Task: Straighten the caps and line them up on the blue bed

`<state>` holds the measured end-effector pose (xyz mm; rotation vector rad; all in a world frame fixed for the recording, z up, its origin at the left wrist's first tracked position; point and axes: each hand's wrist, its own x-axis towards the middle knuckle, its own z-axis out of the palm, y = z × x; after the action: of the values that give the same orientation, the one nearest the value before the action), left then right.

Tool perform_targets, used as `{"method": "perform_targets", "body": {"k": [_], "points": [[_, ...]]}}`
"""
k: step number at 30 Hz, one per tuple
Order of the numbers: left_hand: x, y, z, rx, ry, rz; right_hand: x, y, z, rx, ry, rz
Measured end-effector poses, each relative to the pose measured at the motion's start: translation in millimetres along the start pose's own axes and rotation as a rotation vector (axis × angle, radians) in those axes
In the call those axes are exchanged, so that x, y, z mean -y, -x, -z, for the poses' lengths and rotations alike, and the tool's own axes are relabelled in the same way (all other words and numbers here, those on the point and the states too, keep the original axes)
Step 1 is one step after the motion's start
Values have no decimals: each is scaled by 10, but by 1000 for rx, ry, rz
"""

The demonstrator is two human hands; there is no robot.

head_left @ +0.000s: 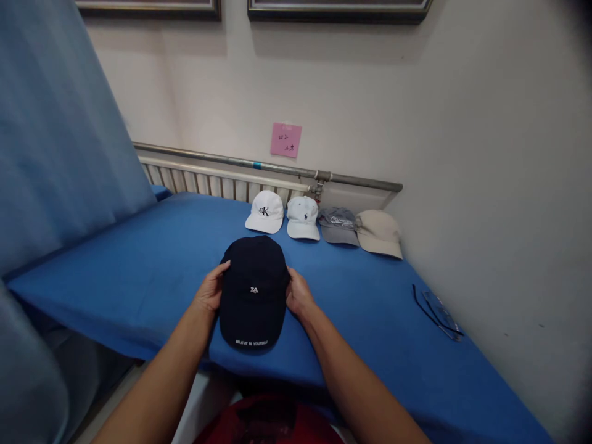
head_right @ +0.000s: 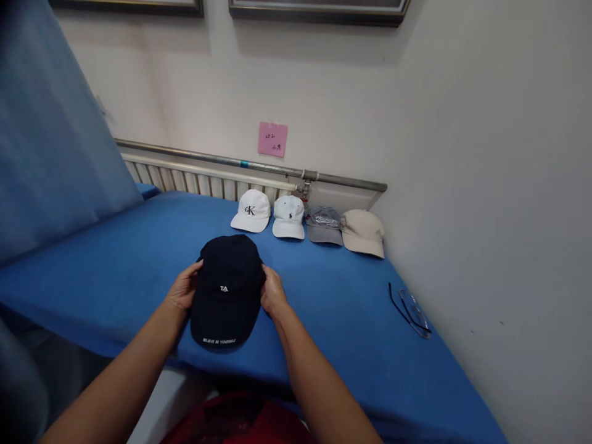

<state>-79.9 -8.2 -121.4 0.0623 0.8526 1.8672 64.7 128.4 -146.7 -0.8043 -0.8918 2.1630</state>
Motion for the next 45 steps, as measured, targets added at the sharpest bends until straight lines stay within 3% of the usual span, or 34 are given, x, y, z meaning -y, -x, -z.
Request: {"method": "perform_targets", "body": {"k": [22,45], "points": [[-22,36,60,18,33,30,-19,24,-16,27,47,34],[-21,99,-67,-68,28,21,7,55,-32,24,60,10]]}}
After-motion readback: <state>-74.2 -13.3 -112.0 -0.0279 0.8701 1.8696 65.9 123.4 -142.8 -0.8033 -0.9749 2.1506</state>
